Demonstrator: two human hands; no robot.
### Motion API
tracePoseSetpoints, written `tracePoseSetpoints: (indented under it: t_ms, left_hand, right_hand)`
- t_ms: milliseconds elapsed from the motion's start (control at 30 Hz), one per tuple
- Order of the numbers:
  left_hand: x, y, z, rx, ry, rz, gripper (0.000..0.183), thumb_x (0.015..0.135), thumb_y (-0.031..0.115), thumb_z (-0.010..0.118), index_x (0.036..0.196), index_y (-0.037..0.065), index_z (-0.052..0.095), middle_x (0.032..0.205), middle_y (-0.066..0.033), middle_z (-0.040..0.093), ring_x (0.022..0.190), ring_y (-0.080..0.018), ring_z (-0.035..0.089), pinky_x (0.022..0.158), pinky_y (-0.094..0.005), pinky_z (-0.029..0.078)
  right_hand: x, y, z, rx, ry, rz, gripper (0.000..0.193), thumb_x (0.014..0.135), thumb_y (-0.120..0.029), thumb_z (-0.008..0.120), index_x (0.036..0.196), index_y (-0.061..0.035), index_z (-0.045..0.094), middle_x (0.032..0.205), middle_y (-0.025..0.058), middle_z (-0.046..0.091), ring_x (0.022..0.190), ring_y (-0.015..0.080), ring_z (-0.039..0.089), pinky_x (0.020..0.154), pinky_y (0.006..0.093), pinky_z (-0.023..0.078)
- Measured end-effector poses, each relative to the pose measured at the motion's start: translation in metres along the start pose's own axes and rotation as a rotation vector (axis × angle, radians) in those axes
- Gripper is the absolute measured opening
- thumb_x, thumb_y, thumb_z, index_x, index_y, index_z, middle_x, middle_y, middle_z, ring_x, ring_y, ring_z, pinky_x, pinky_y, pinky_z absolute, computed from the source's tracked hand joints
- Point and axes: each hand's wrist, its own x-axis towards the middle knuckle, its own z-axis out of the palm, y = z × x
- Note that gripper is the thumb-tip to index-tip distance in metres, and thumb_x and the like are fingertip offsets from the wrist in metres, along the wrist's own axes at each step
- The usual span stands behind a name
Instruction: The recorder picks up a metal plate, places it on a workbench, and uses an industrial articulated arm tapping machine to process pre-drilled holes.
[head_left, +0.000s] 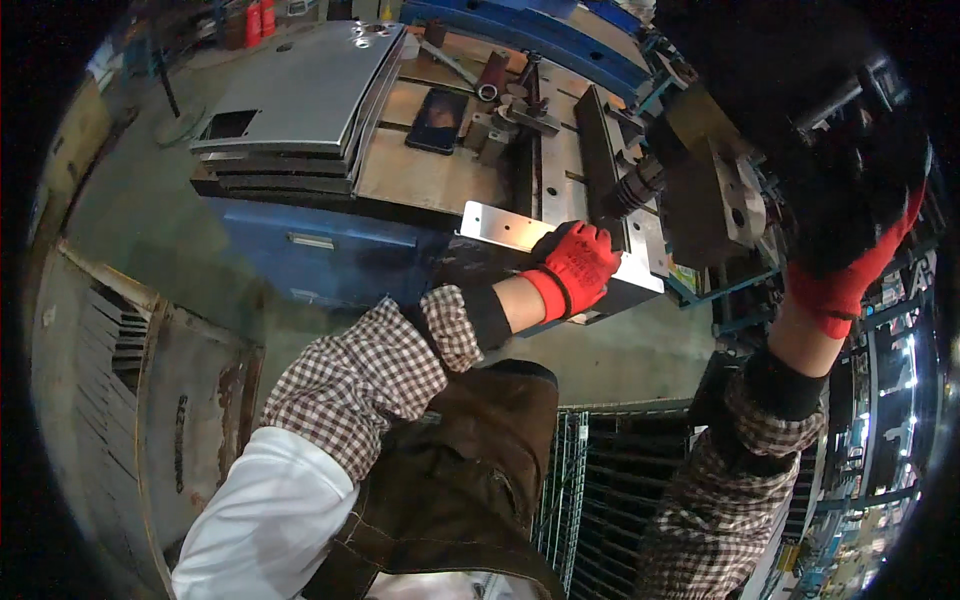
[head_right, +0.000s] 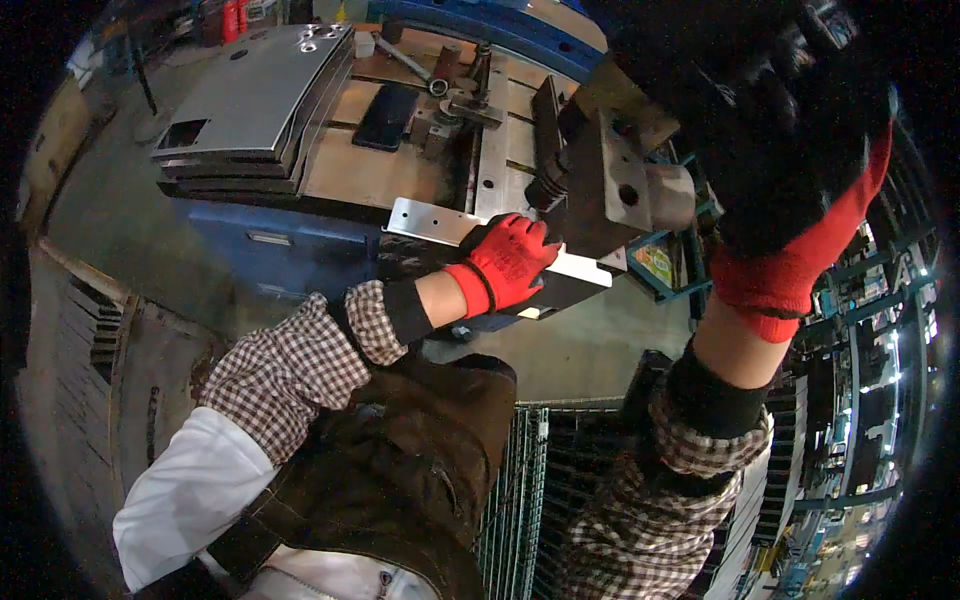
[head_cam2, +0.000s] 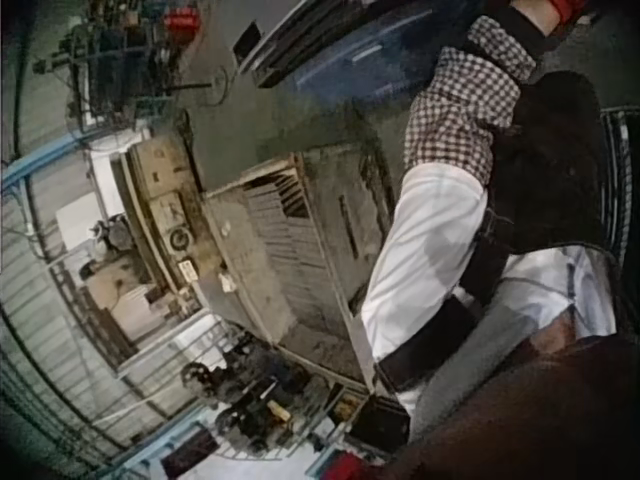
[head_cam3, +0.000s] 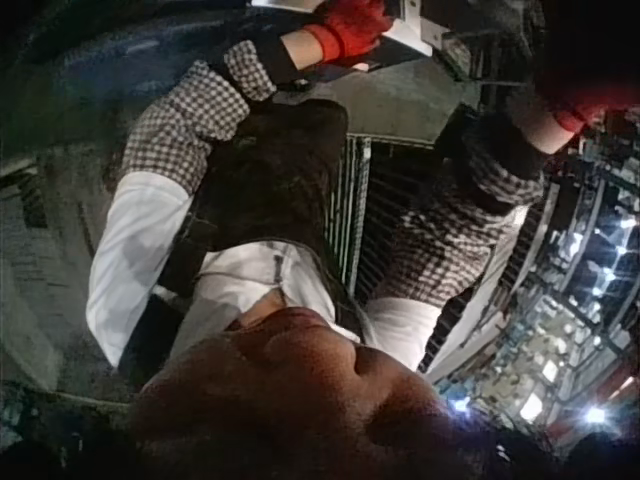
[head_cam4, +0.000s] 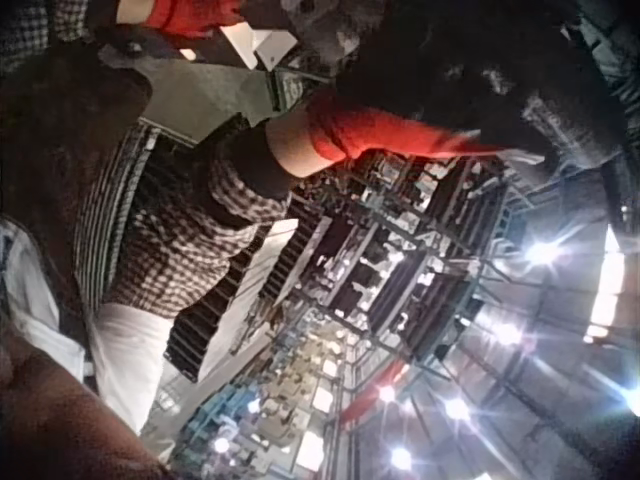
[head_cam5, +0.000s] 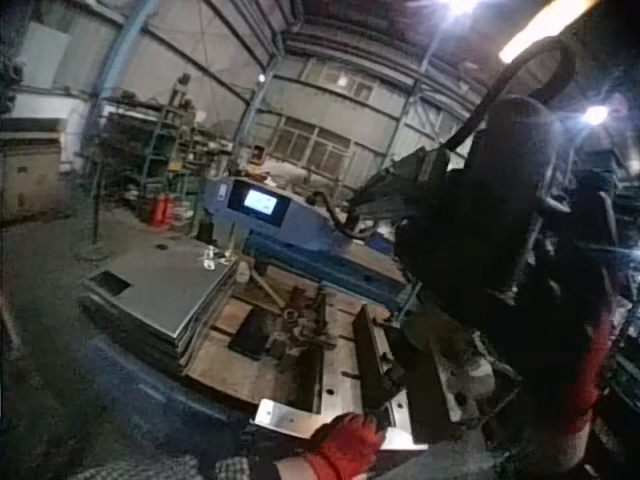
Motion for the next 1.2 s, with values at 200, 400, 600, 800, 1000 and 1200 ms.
tracePoseSetpoints:
  t_ms: [200, 400, 600, 800, 1000, 1200]
  left_hand:
    - [-0.005, 0.002, 0.004, 0.123, 0.079, 0.033, 0.046, 0.076, 0.041, 0.076, 0.112, 0.013, 0.068, 0.113, -0.0165, 0.063, 0.107, -0.0326, 0.059, 0.094, -0.0468, 0.044]
    - [0.001, -0.004, 0.031, -0.009, -0.017, 0.025, 0.061, 0.084, 0.037, 0.07, 0.134, 0.007, 0.053, 0.132, -0.0256, 0.05, 0.121, -0.0443, 0.052, 0.103, -0.0556, 0.042]
    - [0.001, -0.005, 0.039, 0.028, 0.168, 0.04, 0.053, 0.081, 0.038, 0.07, 0.124, 0.008, 0.061, 0.126, -0.0215, 0.057, 0.122, -0.0402, 0.053, 0.103, -0.0535, 0.041]
    - [0.003, 0.001, 0.025, 0.063, 0.069, -0.016, 0.054, 0.077, 0.039, 0.075, 0.121, 0.012, 0.062, 0.116, -0.0168, 0.06, 0.111, -0.0348, 0.059, 0.088, -0.0488, 0.049]
    - [0.003, -0.001, 0.022, 0.062, 0.096, -0.043, 0.053, 0.076, 0.04, 0.078, 0.12, 0.015, 0.062, 0.113, -0.0145, 0.06, 0.107, -0.0318, 0.061, 0.081, -0.047, 0.051]
    - [-0.002, -0.001, 0.026, 0.063, 0.151, -0.02, 0.05, 0.076, 0.039, 0.077, 0.118, 0.015, 0.064, 0.112, -0.0148, 0.061, 0.105, -0.0321, 0.061, 0.083, -0.0454, 0.05]
  right_hand:
    - [0.006, -0.051, 0.03, 0.515, 0.24, 0.495, 0.052, 0.101, -0.033, 0.059, 0.143, -0.0045, 0.048, 0.14, 0.0112, 0.054, 0.123, 0.0278, 0.058, 0.098, 0.0452, 0.054]
    - [0.01, -0.082, 0.045, 0.792, 0.348, 0.682, 0.055, 0.098, -0.034, 0.062, 0.143, -0.0041, 0.048, 0.14, 0.0127, 0.056, 0.12, 0.0289, 0.06, 0.097, 0.0455, 0.053]
    - [0.01, -0.091, 0.054, 0.144, 0.135, 0.174, 0.069, 0.081, -0.02, 0.083, 0.139, -0.0005, 0.051, 0.129, 0.0118, 0.064, 0.113, 0.0252, 0.064, 0.096, 0.0378, 0.053]
    - [0.007, -0.099, 0.061, -0.174, 0.155, 0.136, 0.075, 0.086, -0.03, 0.079, 0.146, -0.0005, 0.046, 0.142, 0.0183, 0.054, 0.131, 0.0312, 0.051, 0.108, 0.0404, 0.042]
    - [0.0, -0.101, 0.066, 0.031, 0.119, 0.217, 0.061, 0.092, -0.029, 0.074, 0.139, 0.0021, 0.05, 0.133, 0.0149, 0.06, 0.117, 0.027, 0.061, 0.097, 0.041, 0.051]
    - [0.004, -0.101, 0.074, 1.389, 0.24, 0.706, 0.043, 0.107, -0.034, 0.049, 0.132, -0.0009, 0.055, 0.112, 0.0079, 0.066, 0.095, 0.0183, 0.064, 0.077, 0.0373, 0.059]
